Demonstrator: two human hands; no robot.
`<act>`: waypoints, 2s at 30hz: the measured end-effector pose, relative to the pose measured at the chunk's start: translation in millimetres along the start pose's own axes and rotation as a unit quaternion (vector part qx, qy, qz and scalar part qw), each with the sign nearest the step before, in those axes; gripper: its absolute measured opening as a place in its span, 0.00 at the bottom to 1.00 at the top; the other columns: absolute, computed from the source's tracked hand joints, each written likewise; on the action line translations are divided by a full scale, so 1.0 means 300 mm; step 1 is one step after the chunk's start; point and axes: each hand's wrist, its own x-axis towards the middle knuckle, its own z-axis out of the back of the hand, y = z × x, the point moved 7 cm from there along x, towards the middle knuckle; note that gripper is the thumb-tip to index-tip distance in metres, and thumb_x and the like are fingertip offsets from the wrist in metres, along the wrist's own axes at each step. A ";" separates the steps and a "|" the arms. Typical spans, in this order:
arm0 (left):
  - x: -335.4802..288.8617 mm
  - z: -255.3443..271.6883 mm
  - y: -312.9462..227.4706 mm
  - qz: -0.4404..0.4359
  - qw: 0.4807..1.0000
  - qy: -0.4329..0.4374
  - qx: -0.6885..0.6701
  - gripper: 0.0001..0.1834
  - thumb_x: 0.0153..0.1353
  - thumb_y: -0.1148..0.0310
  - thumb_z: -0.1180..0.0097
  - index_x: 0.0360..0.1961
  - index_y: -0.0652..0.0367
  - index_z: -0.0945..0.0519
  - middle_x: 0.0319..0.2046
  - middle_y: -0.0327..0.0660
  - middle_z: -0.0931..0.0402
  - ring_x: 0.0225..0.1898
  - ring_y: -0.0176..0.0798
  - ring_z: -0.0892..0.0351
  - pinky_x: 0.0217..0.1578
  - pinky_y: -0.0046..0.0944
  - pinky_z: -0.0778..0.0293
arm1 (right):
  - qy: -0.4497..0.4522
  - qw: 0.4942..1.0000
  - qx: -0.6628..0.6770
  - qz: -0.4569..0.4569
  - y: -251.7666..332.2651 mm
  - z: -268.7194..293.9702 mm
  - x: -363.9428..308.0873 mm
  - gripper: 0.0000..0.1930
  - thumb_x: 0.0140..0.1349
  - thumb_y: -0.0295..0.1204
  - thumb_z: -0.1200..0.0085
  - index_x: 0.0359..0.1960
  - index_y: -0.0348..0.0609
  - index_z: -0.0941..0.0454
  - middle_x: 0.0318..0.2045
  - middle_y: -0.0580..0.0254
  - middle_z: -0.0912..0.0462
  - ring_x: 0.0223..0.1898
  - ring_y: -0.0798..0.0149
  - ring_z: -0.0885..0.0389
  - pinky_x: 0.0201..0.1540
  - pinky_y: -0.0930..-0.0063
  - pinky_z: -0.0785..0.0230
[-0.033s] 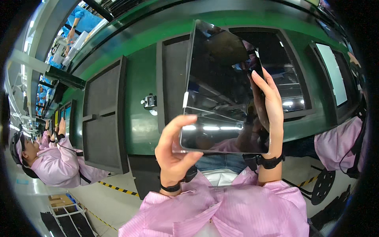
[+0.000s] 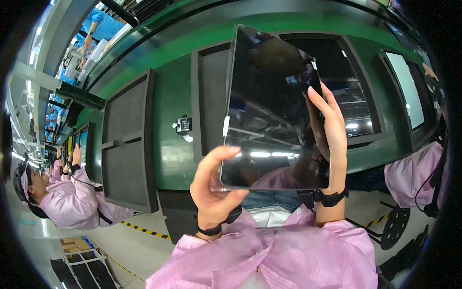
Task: Inspecting and preparing tablets on an assembly line by peeling protective film and checking screen functionality.
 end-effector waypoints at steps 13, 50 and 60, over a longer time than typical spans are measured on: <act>-0.208 -0.026 -0.026 0.140 0.931 0.147 -0.304 0.16 0.58 0.69 0.41 0.47 0.65 0.22 0.50 0.68 0.31 0.50 0.66 0.26 0.51 0.50 0.30 | 0.005 0.964 -0.206 0.168 0.209 -0.019 -0.192 0.29 0.62 0.30 0.50 0.64 0.35 0.41 0.57 0.60 0.32 0.57 0.69 0.33 0.62 0.77 0.47; 0.047 -0.042 -0.174 0.094 0.987 -0.115 -0.055 0.17 0.70 0.69 0.59 0.22 0.63 0.32 0.15 0.36 0.32 0.12 0.23 0.37 0.13 0.23 0.42 | 0.256 0.943 0.158 0.140 0.033 -0.287 -0.253 0.16 0.71 0.40 0.63 0.32 0.42 0.30 0.27 0.68 0.27 0.31 0.75 0.29 0.36 0.81 0.36; -0.058 -0.016 -0.156 0.108 0.980 -0.164 -0.036 0.16 0.68 0.71 0.58 0.22 0.65 0.29 0.15 0.37 0.29 0.13 0.23 0.35 0.14 0.23 0.41 | 0.406 0.861 0.284 0.118 0.047 -0.322 -0.236 0.19 0.72 0.42 0.69 0.30 0.42 0.31 0.25 0.64 0.27 0.28 0.70 0.28 0.34 0.76 0.35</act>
